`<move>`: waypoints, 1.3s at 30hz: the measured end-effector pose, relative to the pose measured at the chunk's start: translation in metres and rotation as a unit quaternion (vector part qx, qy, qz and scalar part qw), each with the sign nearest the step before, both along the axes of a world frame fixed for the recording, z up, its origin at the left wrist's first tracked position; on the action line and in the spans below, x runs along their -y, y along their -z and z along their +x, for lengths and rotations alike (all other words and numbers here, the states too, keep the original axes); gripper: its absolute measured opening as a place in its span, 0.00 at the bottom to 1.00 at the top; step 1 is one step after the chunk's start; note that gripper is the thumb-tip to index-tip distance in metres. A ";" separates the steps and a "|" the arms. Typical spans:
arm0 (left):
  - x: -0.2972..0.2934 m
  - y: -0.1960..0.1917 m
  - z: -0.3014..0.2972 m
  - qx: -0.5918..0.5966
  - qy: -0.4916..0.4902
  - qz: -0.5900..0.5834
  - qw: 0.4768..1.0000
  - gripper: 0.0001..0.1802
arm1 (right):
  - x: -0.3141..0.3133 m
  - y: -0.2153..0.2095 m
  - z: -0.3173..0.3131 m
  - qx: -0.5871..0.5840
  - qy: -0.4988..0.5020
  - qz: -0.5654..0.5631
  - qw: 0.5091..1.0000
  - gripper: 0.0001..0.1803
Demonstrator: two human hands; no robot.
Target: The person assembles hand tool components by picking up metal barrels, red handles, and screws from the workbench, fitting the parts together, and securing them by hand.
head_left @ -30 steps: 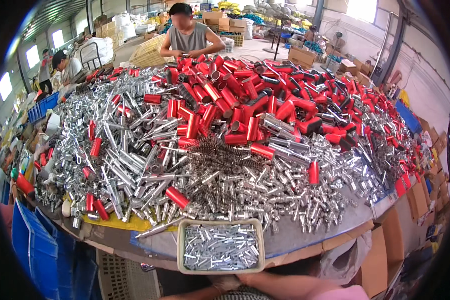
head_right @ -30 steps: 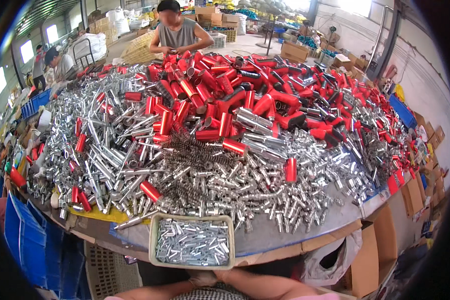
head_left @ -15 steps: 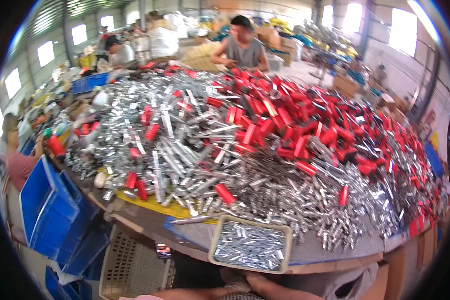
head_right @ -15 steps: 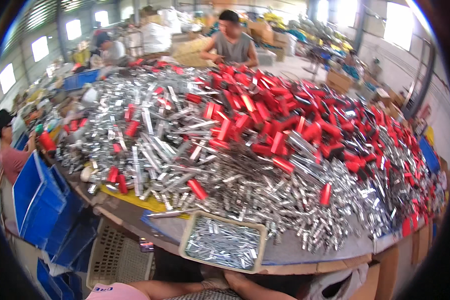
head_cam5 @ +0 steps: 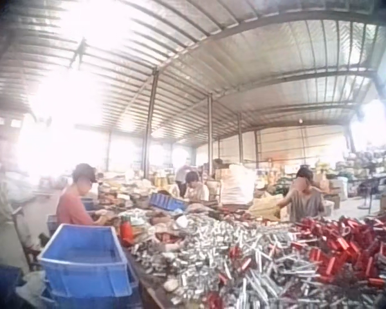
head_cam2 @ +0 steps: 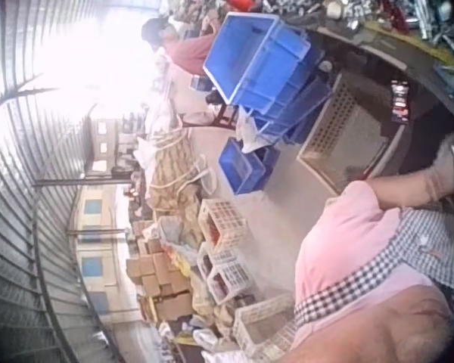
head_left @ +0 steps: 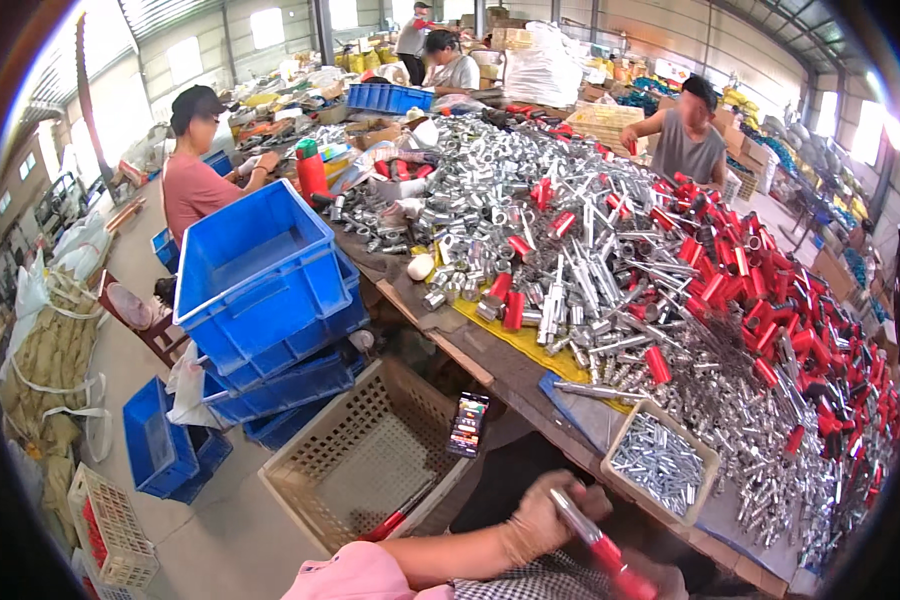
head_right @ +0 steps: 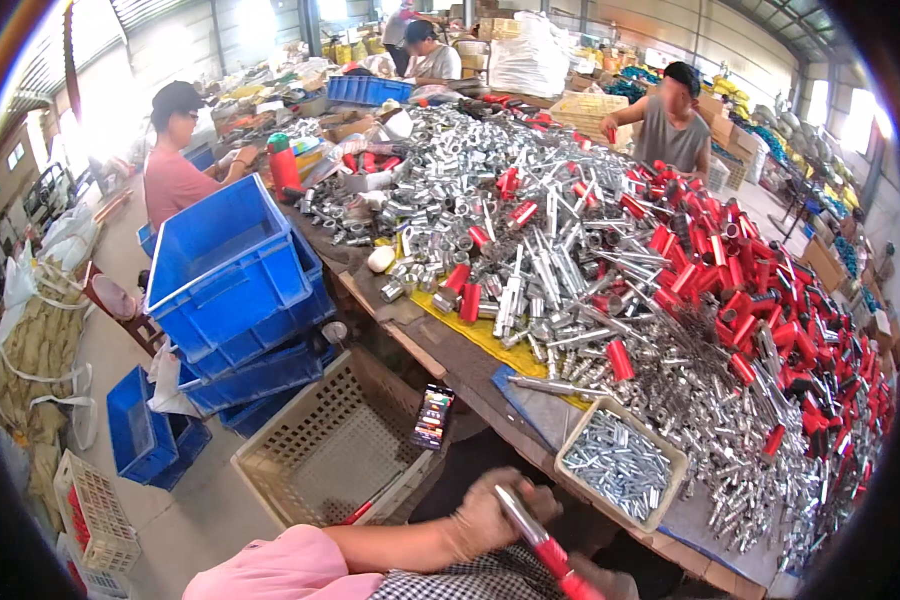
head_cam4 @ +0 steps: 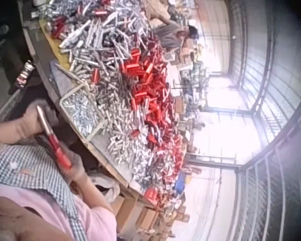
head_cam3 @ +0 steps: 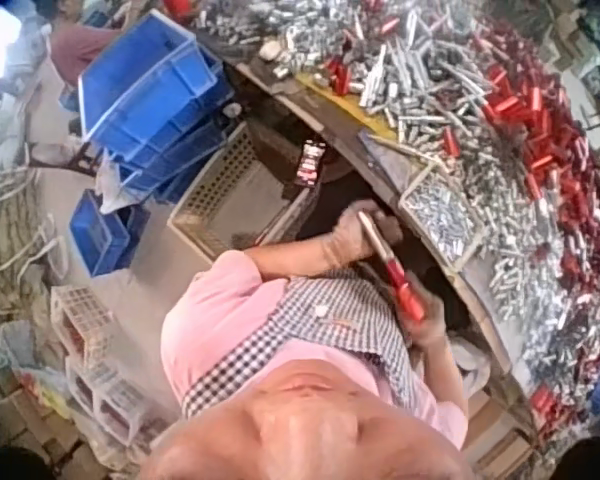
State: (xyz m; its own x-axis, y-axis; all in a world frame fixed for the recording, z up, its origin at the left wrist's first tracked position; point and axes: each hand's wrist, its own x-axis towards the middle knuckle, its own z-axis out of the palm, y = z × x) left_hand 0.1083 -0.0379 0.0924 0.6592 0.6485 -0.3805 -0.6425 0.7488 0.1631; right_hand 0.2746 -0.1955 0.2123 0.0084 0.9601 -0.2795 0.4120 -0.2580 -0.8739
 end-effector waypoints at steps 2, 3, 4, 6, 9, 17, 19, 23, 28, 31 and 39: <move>-0.014 -0.035 -0.026 -0.050 -0.119 0.080 0.988 0.13 | -0.013 0.047 0.013 -0.419 0.142 -0.185 0.878 0.33; -0.035 -0.078 -0.055 -0.095 -0.153 0.047 0.982 0.12 | -0.026 0.052 0.017 -0.495 0.117 -0.180 0.842 0.38; -0.050 -0.055 -0.079 0.070 -0.238 0.057 0.967 0.12 | -0.046 0.028 -0.015 -0.593 0.106 -0.205 0.772 0.43; -0.043 -0.071 -0.103 0.020 -0.218 0.204 0.954 0.15 | -0.068 0.079 -0.038 -0.689 0.035 -0.284 0.665 0.36; -0.049 -0.069 -0.139 0.028 -0.287 0.206 0.935 0.30 | -0.105 0.079 -0.091 -0.737 -0.012 -0.322 0.594 0.31; 0.000 -0.017 -0.204 -0.233 -0.083 -0.010 0.969 0.16 | -0.151 0.067 -0.176 -0.112 -0.368 -0.133 0.913 0.35; -0.016 0.039 -0.248 -0.272 0.023 -0.061 0.960 0.16 | -0.135 0.077 -0.169 -0.035 -0.397 -0.120 0.909 0.35; -0.006 0.201 -0.352 -0.685 0.302 0.183 0.637 0.20 | -0.118 0.097 -0.125 -0.023 -0.282 -0.241 0.928 0.34; -0.027 0.350 -0.376 -0.732 0.437 0.199 0.484 0.28 | -0.092 0.125 -0.064 -0.016 0.007 -0.222 0.975 0.23; 0.011 0.474 -0.406 -0.736 0.503 0.338 0.301 0.27 | -0.089 0.125 -0.045 -0.015 0.021 -0.194 0.981 0.22; -0.286 0.414 -0.116 -0.725 0.039 0.677 0.121 0.31 | -0.095 0.126 -0.051 0.201 -0.162 -0.226 0.939 0.35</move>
